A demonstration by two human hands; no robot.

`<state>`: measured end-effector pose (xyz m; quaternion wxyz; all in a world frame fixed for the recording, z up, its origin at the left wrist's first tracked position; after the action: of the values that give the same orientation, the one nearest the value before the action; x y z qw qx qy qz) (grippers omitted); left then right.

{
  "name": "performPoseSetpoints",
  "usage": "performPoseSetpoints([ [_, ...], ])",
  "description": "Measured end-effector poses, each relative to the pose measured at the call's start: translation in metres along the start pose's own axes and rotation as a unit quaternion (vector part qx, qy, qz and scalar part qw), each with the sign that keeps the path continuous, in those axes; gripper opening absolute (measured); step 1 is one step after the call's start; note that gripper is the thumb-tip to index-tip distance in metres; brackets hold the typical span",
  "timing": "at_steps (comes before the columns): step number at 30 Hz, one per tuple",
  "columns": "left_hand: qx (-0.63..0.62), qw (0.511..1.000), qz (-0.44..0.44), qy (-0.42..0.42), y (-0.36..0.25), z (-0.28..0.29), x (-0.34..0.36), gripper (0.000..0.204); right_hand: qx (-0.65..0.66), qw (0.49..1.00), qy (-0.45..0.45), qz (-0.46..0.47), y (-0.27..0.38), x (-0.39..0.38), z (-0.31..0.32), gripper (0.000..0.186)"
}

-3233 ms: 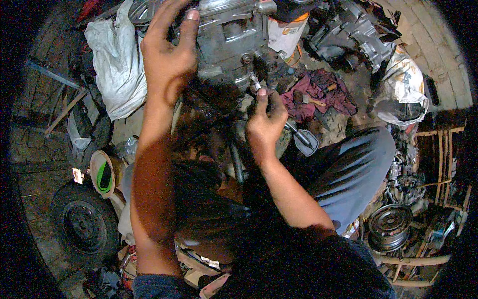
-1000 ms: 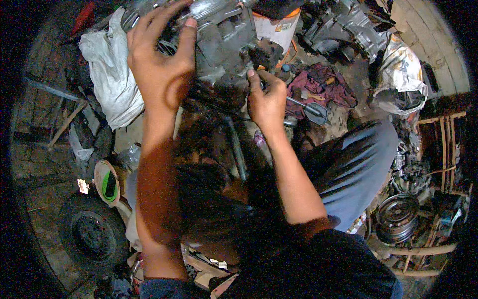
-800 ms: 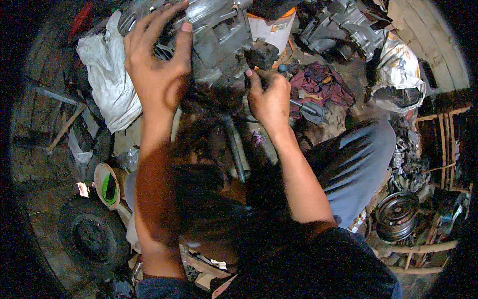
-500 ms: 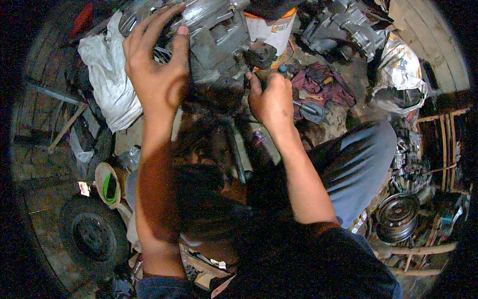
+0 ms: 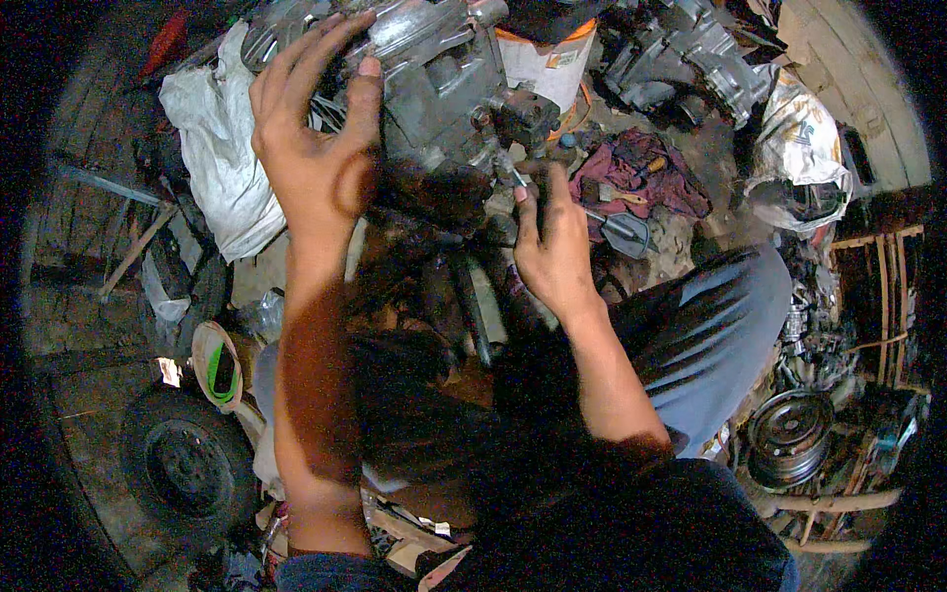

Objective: The person is working on a metallic engine part, using a wrench to tighten bolts and occasionally pouring liquid from a bottle onto the part. The task involves repetitive tightening and inspection of the engine component.

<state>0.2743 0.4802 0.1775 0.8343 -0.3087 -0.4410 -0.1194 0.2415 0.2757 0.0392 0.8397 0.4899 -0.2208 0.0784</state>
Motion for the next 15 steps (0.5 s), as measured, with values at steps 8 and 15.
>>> performPoseSetpoints([
  [8,-0.068,0.997,0.026,-0.010,0.010,-0.001,0.001,0.026,-0.016,0.985,-0.149,0.082,0.011,-0.010,0.002,0.011],
  [15,-0.102,0.994,0.037,-0.011,0.022,-0.007,0.002,0.026,0.005,0.978,-0.100,0.185,0.022,-0.014,-0.016,0.011],
])
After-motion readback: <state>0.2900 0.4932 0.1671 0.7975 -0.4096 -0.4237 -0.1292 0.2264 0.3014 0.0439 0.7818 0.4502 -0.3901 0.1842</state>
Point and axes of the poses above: each hand's wrist, its own x-axis towards the middle knuckle, its own z-axis out of the back of the hand, y = z × x, the point moved 8 cm from there along x, towards the middle knuckle, and after that the axes turned 8 degrees about z, right-handed, at the moved point
